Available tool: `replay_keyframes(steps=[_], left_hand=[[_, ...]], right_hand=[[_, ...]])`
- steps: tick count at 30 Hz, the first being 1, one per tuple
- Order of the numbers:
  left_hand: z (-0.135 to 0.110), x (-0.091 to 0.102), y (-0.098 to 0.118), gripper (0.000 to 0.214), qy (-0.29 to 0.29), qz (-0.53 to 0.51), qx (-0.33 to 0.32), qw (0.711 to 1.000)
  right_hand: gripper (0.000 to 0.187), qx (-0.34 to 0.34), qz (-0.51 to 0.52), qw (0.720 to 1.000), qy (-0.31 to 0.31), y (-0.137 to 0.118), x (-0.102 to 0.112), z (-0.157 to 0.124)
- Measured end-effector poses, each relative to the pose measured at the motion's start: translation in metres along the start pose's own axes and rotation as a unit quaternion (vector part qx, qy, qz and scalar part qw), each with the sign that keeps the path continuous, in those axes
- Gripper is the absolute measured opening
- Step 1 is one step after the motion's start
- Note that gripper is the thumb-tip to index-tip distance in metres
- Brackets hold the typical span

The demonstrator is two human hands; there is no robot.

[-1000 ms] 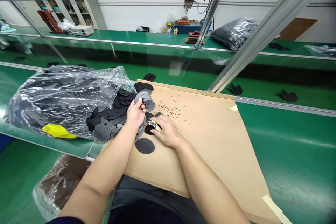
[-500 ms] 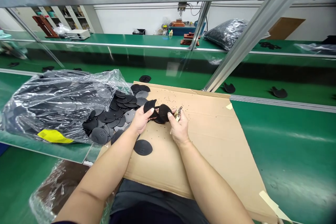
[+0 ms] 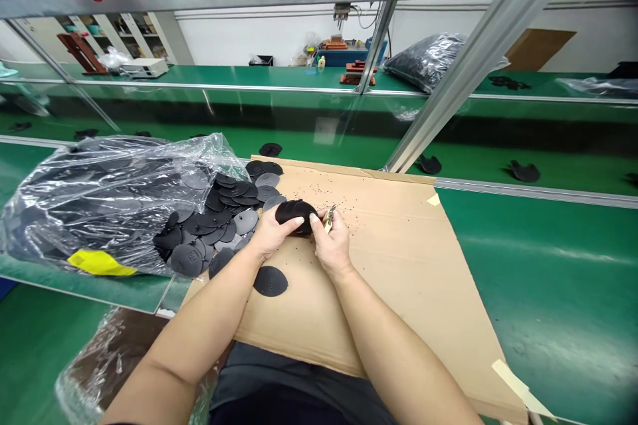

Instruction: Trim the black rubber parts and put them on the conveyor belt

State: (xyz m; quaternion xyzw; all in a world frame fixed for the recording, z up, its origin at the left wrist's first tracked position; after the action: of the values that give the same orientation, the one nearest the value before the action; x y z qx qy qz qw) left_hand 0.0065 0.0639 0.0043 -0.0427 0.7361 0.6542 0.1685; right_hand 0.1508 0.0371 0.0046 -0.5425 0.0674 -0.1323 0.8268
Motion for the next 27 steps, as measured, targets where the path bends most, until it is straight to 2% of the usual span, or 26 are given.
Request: replay_keyframes(steps=[5,9,13,20,23,27], left_hand=[[-0.0009,0.0011,0.0006,0.033,0.009,0.009,-0.012,1.0],[-0.0015,-0.0011,0.0001,0.034,-0.021,0.012,-0.016,1.0],[-0.002,-0.0009,-0.0007,0.033,-0.02,0.012,-0.01,1.0],[-0.0031,-0.0038,-0.0005,0.03,-0.055,0.028,-0.003,0.998],[-0.0039,-0.0067,-0.0005,0.03,-0.069,0.017,0.003,0.997],[-0.0037,-0.0084,-0.002,0.033,-0.06,-0.005,0.01,0.998]], right_hand=[[0.027,-0.016,0.003,1.0,-0.009,-0.0001,-0.0003,0.0007],[0.03,-0.024,0.011,0.997,-0.066,-0.0008,-0.0002,0.0033],[0.03,-0.023,-0.001,0.995,-0.101,0.0,0.001,0.0049],[0.033,-0.063,0.042,0.992,-0.097,0.0026,0.0005,0.0046],[0.034,-0.088,0.079,0.99,-0.081,0.0,0.0006,0.004],[0.033,-0.103,0.106,0.988,-0.047,-0.0024,0.0005,0.0035]])
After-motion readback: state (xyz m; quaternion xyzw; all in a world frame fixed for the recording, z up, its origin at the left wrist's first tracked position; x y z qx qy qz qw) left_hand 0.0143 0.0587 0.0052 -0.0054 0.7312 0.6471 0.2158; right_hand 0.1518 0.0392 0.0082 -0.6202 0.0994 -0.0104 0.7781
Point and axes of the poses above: each hand's wrist, its own z-axis towards the middle knuckle, its own x-axis out of the back of the hand, y = z × x, the point moved 5 cm from there along z, towards the middle knuckle, and after that the axes turned 8 degrees about x, right-handed, at the moved point
